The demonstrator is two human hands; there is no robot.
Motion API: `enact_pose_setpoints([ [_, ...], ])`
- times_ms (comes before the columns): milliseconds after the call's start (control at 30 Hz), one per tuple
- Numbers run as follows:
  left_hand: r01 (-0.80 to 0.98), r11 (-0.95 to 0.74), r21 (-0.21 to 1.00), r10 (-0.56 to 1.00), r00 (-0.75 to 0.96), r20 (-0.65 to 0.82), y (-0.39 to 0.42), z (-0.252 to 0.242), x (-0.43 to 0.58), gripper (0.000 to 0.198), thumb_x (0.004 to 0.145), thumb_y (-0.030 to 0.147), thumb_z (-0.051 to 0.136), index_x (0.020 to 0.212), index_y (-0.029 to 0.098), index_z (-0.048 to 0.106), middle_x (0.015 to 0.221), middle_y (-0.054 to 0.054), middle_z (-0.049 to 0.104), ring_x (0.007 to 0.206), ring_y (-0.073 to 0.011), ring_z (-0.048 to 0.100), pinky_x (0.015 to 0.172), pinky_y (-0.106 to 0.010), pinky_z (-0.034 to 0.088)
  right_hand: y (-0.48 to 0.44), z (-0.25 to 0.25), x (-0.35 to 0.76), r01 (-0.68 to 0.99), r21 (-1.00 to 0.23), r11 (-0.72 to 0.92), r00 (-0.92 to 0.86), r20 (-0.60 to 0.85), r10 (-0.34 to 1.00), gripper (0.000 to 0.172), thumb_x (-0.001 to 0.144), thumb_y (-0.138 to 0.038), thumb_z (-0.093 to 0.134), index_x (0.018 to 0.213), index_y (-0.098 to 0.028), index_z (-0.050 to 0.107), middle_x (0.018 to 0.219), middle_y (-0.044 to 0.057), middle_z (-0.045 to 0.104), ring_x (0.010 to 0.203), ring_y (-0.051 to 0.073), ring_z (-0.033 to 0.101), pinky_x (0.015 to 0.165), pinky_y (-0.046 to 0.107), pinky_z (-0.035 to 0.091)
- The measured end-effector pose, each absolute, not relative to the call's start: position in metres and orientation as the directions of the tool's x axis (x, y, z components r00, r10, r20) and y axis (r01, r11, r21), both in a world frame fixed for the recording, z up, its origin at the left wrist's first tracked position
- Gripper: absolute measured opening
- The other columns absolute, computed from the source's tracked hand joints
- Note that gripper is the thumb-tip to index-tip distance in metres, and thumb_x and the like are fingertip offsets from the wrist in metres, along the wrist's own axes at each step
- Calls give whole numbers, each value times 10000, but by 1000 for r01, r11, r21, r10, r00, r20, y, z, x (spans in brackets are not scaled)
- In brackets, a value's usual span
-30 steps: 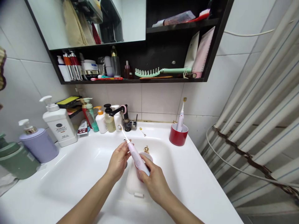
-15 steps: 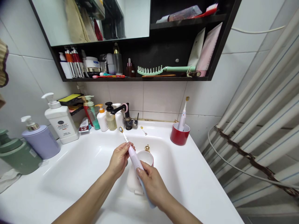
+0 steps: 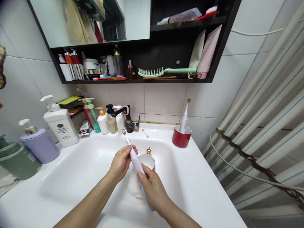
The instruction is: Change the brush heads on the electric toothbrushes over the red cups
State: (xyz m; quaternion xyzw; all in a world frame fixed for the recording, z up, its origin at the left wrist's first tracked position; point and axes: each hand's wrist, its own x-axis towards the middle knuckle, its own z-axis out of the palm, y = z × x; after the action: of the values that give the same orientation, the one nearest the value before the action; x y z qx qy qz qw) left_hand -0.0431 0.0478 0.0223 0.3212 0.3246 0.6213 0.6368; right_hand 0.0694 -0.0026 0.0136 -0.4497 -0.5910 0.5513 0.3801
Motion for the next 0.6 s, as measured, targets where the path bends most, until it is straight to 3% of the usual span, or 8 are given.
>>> enact_pose_setpoints([
  [333,-610,42,791,999,30,-30,45,23,-40,195,589,305,516,645,118,518,556,-9,536,539,-87,488,613,-230,353,-6,15,66,26,-990,-140,-325,-140,935,325,683,-407,376,909,-183,443,539,-42,380,448,63,358,426,185,314],
  [467,-591,37,806,999,27,-26,45,23,-40,169,599,285,514,628,119,508,544,-5,529,532,-80,484,597,-217,352,-8,16,66,-6,-985,-173,-321,-162,933,272,676,-399,399,823,-177,456,524,-48,375,441,56,356,425,178,314],
  [600,-673,101,733,994,101,-44,45,25,-40,158,591,276,524,609,122,495,529,5,508,527,-76,479,623,-230,362,-10,19,65,-134,-944,-301,-435,-217,874,266,682,-426,376,703,-170,441,564,-36,407,444,49,373,435,182,327],
])
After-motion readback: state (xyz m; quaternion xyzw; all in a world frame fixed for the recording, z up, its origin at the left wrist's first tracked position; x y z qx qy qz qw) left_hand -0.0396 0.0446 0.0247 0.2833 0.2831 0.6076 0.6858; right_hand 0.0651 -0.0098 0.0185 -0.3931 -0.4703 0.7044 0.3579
